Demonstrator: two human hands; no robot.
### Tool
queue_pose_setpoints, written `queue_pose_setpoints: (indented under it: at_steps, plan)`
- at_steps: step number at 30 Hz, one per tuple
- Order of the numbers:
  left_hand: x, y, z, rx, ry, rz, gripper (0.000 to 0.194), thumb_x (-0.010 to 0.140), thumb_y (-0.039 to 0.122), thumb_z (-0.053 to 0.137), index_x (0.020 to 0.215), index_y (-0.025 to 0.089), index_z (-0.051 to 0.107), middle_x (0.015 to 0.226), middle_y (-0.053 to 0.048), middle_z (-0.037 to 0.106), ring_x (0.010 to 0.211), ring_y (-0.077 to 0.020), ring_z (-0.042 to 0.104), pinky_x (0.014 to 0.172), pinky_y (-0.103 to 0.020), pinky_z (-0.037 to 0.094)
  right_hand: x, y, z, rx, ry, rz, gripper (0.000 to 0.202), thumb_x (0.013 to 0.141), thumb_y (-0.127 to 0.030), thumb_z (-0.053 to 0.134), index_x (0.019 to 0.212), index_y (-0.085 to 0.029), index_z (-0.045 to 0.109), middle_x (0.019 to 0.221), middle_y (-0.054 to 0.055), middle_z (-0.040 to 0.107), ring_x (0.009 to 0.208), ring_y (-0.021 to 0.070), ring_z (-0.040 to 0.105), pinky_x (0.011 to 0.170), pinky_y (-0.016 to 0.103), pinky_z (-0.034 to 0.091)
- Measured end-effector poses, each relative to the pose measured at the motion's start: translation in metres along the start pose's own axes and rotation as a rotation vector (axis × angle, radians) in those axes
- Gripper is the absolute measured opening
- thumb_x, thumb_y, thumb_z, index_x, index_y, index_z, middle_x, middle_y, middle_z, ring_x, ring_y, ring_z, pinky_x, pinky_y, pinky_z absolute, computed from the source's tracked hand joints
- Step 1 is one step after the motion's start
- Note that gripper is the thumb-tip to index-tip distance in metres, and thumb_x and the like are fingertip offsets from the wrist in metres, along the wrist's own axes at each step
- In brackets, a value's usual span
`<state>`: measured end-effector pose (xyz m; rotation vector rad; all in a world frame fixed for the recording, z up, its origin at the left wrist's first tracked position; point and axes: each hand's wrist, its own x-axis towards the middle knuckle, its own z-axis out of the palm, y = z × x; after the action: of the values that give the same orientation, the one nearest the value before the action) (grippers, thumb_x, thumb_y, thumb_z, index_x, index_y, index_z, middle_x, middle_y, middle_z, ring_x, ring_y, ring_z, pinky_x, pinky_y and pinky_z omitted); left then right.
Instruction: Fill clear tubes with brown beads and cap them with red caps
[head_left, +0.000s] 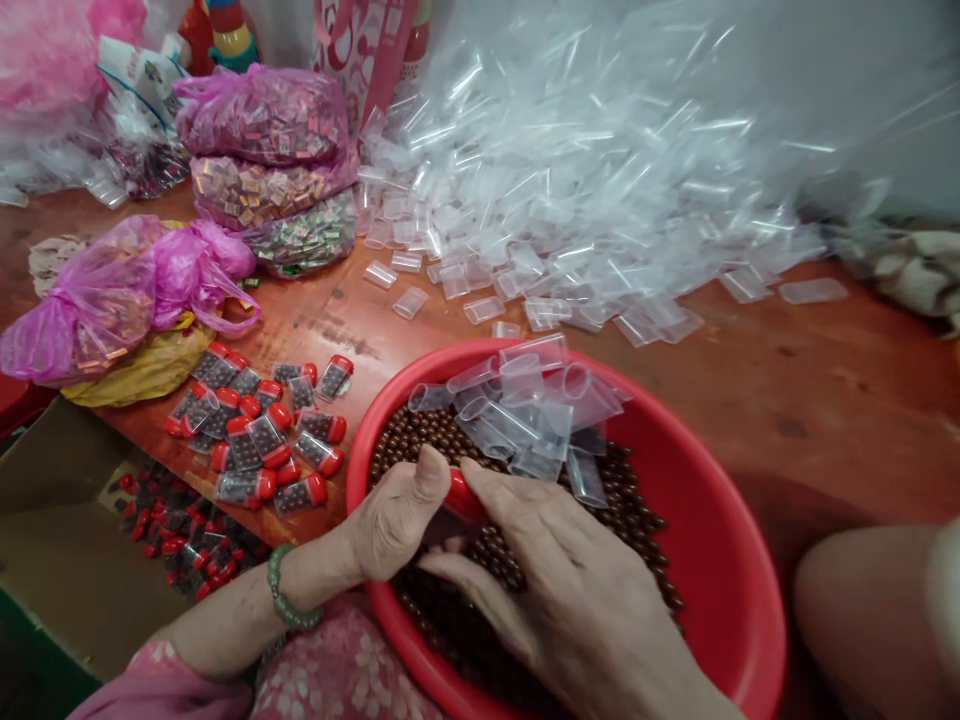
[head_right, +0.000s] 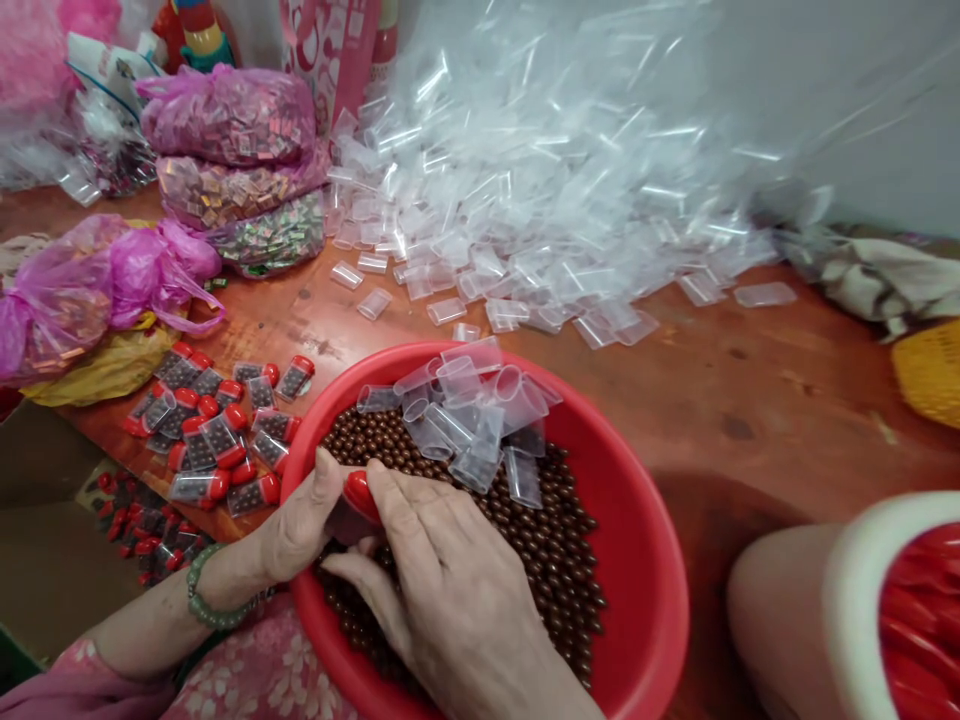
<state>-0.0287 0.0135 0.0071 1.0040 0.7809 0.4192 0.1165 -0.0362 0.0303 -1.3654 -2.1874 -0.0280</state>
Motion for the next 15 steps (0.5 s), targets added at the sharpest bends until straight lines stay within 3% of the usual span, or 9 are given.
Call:
queue_pose_setpoints:
  at_steps: [3, 5, 8, 10, 15]
  plan:
    - [0.000, 0.002, 0.000, 0.019, 0.005, 0.012, 0.077, 0.074, 0.087, 0.027, 0.060, 0.016, 0.051, 0.053, 0.001, 0.046, 0.049, -0.0099, 0.043, 0.048, -0.024, 0.035, -0.003, -0.006, 0.011, -0.151, -0.011, -0.014, 0.055, 0.091, -0.050, 0.051, 0.119, -0.002, 0.054, 0.100, 0.022, 0.070, 0.087, 0.0290, 0.065, 0.074, 0.041, 0.052]
    - [0.002, 0.002, 0.000, 0.006, 0.003, 0.026, 0.075, 0.076, 0.084, 0.029, 0.065, 0.014, 0.056, 0.056, 0.001, 0.048, 0.051, -0.0105, 0.044, 0.049, -0.024, 0.037, -0.003, -0.009, 0.016, -0.208, -0.002, -0.030, 0.054, 0.091, -0.046, 0.051, 0.119, 0.000, 0.053, 0.099, 0.024, 0.069, 0.086, 0.0299, 0.065, 0.073, 0.041, 0.050]
    - [0.005, 0.001, 0.000, -0.007, -0.035, 0.112, 0.080, 0.080, 0.081, 0.027, 0.076, 0.011, 0.065, 0.069, -0.004, 0.061, 0.070, -0.0161, 0.057, 0.072, -0.029, 0.049, -0.001, -0.012, 0.018, -0.275, 0.008, -0.043, 0.048, 0.090, -0.034, 0.051, 0.122, 0.002, 0.050, 0.097, 0.023, 0.070, 0.084, 0.0294, 0.064, 0.072, 0.040, 0.049]
    - [0.006, 0.001, 0.000, -0.025, -0.054, 0.126, 0.082, 0.081, 0.080, 0.026, 0.084, 0.010, 0.069, 0.080, -0.007, 0.067, 0.087, -0.0201, 0.062, 0.088, -0.033, 0.048, 0.001, -0.012, 0.017, -0.306, 0.001, -0.061, 0.046, 0.089, -0.030, 0.051, 0.122, 0.003, 0.050, 0.095, 0.023, 0.070, 0.081, 0.0285, 0.064, 0.071, 0.039, 0.048]
    - [0.006, 0.004, -0.002, -0.059, -0.024, 0.045, 0.078, 0.084, 0.076, 0.032, 0.095, 0.010, 0.071, 0.088, -0.010, 0.072, 0.102, -0.0239, 0.063, 0.095, -0.037, 0.048, 0.004, -0.009, 0.016, -0.319, -0.077, -0.092, 0.046, 0.090, -0.031, 0.049, 0.117, 0.005, 0.052, 0.098, 0.026, 0.069, 0.088, 0.0301, 0.064, 0.076, 0.041, 0.047]
